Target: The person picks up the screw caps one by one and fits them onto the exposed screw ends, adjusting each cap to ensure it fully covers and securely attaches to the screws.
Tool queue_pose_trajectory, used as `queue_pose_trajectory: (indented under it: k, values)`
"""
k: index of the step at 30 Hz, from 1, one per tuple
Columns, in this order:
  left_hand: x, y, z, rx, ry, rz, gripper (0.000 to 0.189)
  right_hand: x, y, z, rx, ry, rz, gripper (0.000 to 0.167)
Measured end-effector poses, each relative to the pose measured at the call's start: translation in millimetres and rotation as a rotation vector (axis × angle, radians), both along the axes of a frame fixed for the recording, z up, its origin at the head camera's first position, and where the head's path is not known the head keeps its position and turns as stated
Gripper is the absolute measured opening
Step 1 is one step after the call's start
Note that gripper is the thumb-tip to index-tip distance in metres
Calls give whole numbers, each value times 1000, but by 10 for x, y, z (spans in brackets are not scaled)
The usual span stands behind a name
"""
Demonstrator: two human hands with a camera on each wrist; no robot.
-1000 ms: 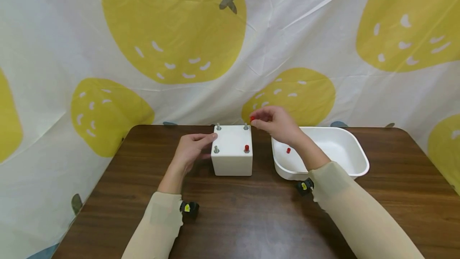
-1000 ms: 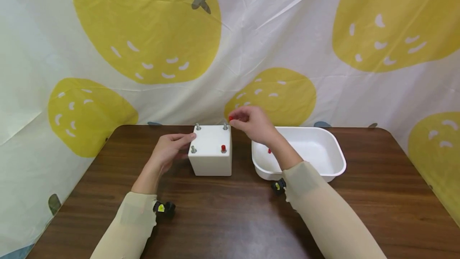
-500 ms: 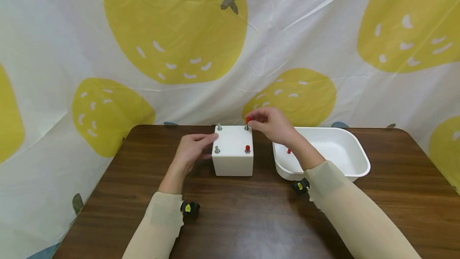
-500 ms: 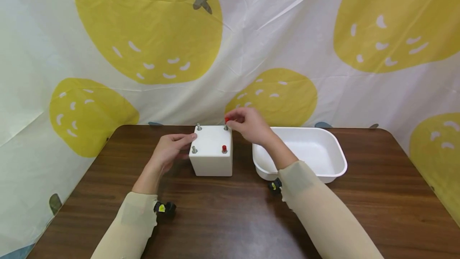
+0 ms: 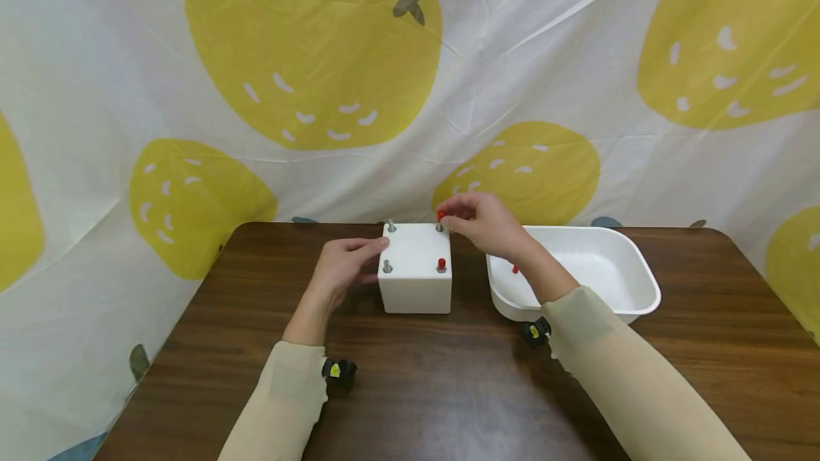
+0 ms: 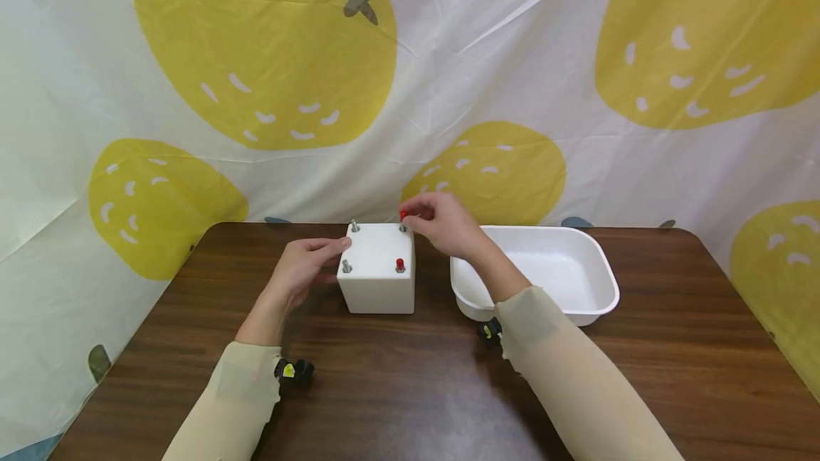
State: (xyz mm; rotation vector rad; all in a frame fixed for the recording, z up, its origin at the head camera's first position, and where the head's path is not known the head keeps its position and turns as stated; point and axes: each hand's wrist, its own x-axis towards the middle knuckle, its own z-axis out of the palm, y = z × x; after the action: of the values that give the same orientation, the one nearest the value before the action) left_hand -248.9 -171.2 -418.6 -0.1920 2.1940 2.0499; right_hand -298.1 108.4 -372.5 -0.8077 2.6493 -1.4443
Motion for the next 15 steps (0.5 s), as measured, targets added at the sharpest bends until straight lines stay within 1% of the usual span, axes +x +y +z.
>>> queue_pose_trajectory:
  k: [7, 15]
  values:
    - [-1, 5, 10, 18, 1, 3, 49, 7, -5, -6, 12, 13, 6, 18]
    - [2, 5, 18, 16, 3, -2, 51, 13, -14, 2, 52, 46, -13, 15]
